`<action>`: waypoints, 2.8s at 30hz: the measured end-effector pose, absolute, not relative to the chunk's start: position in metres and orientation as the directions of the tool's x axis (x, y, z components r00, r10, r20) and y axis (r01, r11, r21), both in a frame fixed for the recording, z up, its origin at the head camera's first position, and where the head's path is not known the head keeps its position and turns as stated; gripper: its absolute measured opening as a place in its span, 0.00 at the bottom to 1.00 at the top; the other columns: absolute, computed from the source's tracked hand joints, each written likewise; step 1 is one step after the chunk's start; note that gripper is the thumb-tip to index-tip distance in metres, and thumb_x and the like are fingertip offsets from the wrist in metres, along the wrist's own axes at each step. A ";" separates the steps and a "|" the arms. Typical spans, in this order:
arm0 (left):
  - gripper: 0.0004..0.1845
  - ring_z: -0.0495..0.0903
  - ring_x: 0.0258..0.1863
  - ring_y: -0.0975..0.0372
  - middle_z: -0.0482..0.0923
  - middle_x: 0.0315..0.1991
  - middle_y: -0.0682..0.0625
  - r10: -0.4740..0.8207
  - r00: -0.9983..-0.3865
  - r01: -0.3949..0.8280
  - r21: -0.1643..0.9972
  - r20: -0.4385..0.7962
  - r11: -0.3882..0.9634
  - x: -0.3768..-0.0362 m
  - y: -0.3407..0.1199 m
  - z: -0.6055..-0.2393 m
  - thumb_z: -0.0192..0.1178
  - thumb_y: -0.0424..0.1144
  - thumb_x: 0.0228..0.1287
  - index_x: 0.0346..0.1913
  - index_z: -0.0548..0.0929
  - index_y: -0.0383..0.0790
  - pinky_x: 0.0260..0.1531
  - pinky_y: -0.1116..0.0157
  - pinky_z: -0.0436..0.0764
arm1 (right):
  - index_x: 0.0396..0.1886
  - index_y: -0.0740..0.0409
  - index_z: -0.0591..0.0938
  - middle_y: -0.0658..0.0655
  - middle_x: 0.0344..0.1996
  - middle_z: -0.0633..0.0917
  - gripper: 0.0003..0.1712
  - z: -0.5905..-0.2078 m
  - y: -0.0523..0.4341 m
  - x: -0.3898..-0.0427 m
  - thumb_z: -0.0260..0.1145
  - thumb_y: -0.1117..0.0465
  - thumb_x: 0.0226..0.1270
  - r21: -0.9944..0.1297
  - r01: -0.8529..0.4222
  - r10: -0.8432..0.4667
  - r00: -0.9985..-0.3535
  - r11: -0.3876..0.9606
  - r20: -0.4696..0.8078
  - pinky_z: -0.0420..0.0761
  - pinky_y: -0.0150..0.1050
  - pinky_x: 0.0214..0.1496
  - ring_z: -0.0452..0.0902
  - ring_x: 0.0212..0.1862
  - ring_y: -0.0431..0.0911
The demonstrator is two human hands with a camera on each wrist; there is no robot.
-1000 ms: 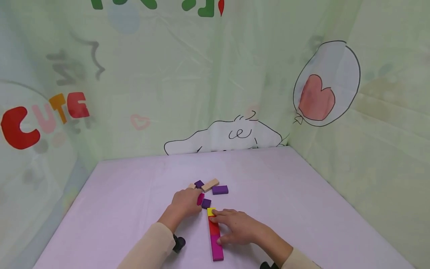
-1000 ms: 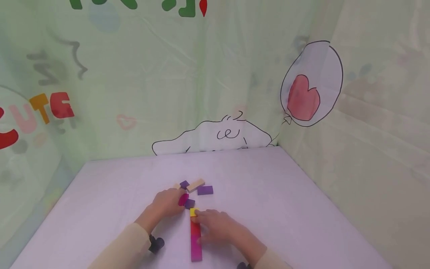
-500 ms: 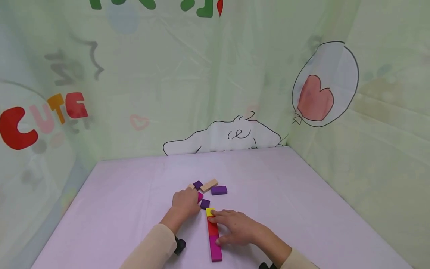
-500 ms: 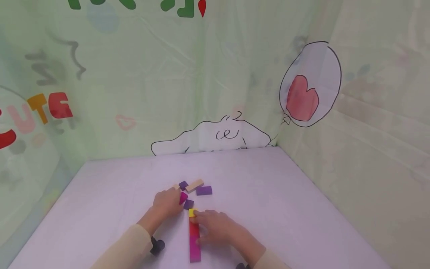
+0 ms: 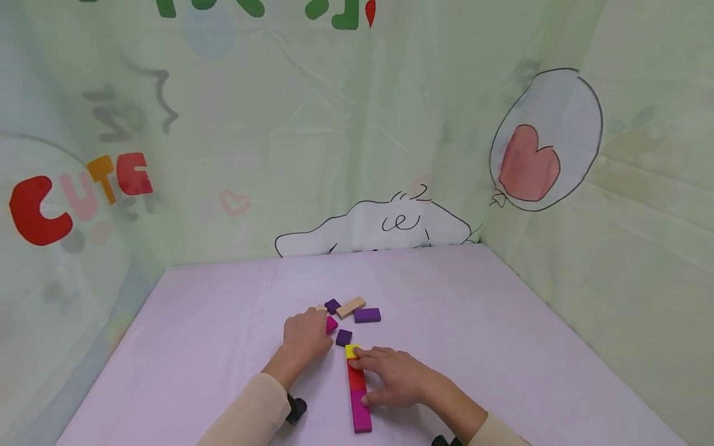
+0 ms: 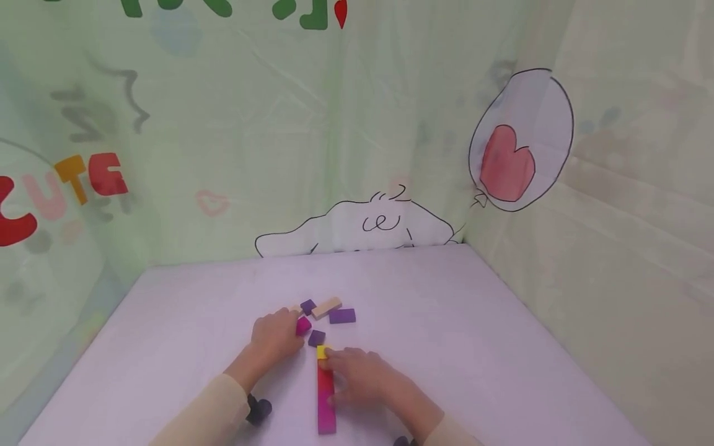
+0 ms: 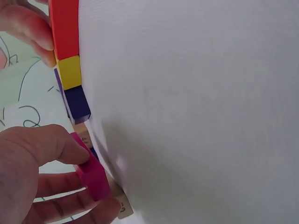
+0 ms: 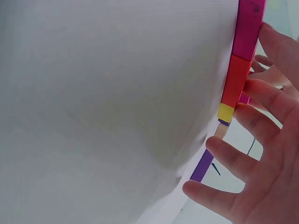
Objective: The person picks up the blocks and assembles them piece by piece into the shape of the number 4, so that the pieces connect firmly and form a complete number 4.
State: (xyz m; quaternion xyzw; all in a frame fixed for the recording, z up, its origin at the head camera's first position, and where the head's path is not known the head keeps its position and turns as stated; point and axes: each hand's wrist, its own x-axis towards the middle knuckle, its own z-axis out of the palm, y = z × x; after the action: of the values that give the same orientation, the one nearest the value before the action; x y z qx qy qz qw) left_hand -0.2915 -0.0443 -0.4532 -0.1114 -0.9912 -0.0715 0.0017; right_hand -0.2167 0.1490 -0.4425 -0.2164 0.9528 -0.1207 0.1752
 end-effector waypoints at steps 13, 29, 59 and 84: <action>0.16 0.75 0.30 0.61 0.77 0.33 0.51 0.323 -0.945 0.325 0.198 0.044 0.925 -0.271 -0.066 -0.443 0.76 0.42 0.56 0.48 0.88 0.45 0.32 0.61 0.80 | 0.71 0.37 0.78 0.51 0.73 0.76 0.40 -0.443 0.152 -0.216 0.78 0.43 0.57 -0.332 -0.351 -0.447 -0.849 0.875 -0.281 0.71 0.66 0.71 0.66 0.76 0.55; 0.16 0.75 0.33 0.62 0.80 0.35 0.51 0.382 -0.923 0.361 0.234 -0.051 0.903 -0.257 -0.062 -0.442 0.75 0.40 0.59 0.50 0.90 0.44 0.35 0.62 0.81 | 0.72 0.37 0.77 0.49 0.74 0.75 0.40 -0.445 0.152 -0.219 0.77 0.43 0.58 -0.323 -0.379 -0.467 -0.844 0.867 -0.264 0.69 0.67 0.72 0.66 0.77 0.54; 0.10 0.72 0.30 0.62 0.77 0.31 0.52 0.379 -0.925 0.374 0.150 -0.004 0.915 -0.254 -0.050 -0.453 0.71 0.38 0.63 0.47 0.91 0.44 0.32 0.64 0.80 | 0.73 0.38 0.76 0.51 0.74 0.74 0.40 -0.441 0.148 -0.214 0.77 0.45 0.59 -0.309 -0.374 -0.457 -0.848 0.875 -0.268 0.71 0.66 0.71 0.65 0.76 0.54; 0.06 0.83 0.31 0.59 0.84 0.39 0.49 0.520 -0.841 0.509 -0.111 0.146 0.854 -0.244 -0.047 -0.458 0.74 0.40 0.62 0.40 0.92 0.46 0.37 0.65 0.88 | 0.72 0.39 0.78 0.52 0.74 0.75 0.39 -0.437 0.149 -0.212 0.77 0.46 0.59 -0.325 -0.363 -0.453 -0.850 0.873 -0.268 0.70 0.68 0.71 0.66 0.76 0.56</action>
State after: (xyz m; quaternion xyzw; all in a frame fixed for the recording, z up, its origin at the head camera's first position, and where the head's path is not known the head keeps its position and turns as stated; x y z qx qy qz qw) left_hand -0.2442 -0.0465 -0.4577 -0.2683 -0.9589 0.0340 0.0856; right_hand -0.2124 0.1485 -0.4372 -0.2140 0.9527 -0.1324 0.1703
